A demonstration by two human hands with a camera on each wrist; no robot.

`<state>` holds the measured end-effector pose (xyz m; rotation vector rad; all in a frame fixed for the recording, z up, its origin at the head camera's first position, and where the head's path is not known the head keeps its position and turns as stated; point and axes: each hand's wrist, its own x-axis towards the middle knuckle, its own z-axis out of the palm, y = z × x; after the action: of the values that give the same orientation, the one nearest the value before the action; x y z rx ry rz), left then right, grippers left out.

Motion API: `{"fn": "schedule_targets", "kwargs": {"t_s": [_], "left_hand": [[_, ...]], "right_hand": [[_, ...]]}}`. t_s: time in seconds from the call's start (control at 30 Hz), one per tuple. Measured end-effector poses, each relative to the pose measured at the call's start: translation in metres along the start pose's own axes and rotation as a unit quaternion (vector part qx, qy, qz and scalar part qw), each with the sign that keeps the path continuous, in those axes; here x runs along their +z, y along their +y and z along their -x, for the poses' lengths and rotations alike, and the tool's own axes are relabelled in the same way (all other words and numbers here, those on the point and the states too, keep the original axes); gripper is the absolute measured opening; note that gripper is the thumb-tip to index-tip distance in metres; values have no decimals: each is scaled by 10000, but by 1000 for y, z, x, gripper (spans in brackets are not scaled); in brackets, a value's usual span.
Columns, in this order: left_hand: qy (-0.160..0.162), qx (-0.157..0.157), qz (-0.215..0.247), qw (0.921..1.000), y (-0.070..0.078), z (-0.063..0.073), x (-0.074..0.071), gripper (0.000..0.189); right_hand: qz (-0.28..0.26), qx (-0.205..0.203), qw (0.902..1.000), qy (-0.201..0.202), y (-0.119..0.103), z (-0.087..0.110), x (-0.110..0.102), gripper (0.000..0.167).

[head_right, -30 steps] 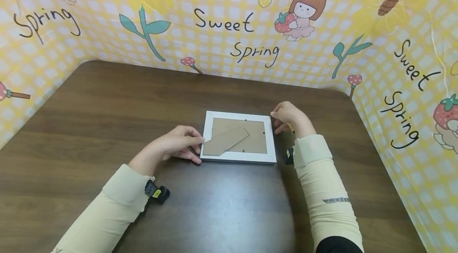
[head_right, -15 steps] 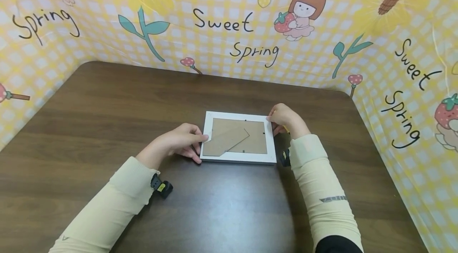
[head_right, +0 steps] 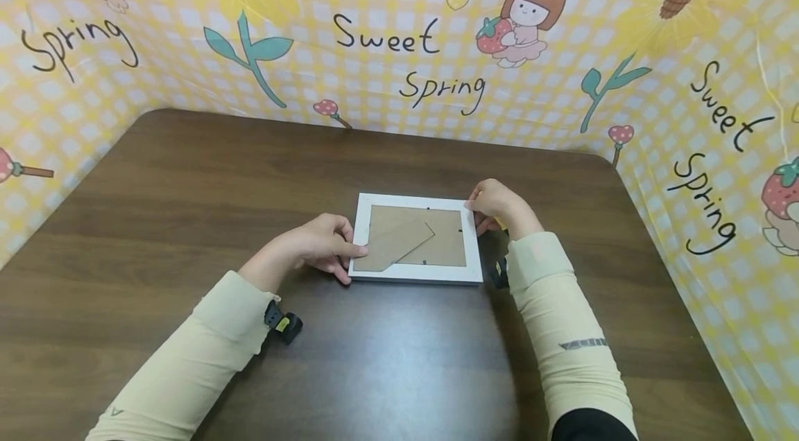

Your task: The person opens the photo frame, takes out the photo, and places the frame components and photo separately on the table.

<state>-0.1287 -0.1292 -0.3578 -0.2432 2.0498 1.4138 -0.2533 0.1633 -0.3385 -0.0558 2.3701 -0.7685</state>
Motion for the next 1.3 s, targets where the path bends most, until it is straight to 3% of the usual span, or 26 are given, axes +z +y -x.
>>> {"fn": "schedule_targets", "kwargs": {"t_s": [0.2,0.63,0.9,1.07,1.3], "left_hand": [[1,-4,-207,9998,2,-2,-2,30],[246,237,-625,9975,4,-6,-14,28],[374,381,-768,9956,7,-11,-19,28],[422,373,-875,9946,9,-13,-22,29],[578,489,-1365,9877,17,-15,-27,26]], "right_hand": [[48,66,9999,-102,3,3,-1,23],[-416,115,9985,-328,5,13,-2,25],[425,95,9983,-381,5,18,-7,26],[527,55,9977,-418,6,21,-6,25],[564,-62,9979,-325,11,27,1,19]]}}
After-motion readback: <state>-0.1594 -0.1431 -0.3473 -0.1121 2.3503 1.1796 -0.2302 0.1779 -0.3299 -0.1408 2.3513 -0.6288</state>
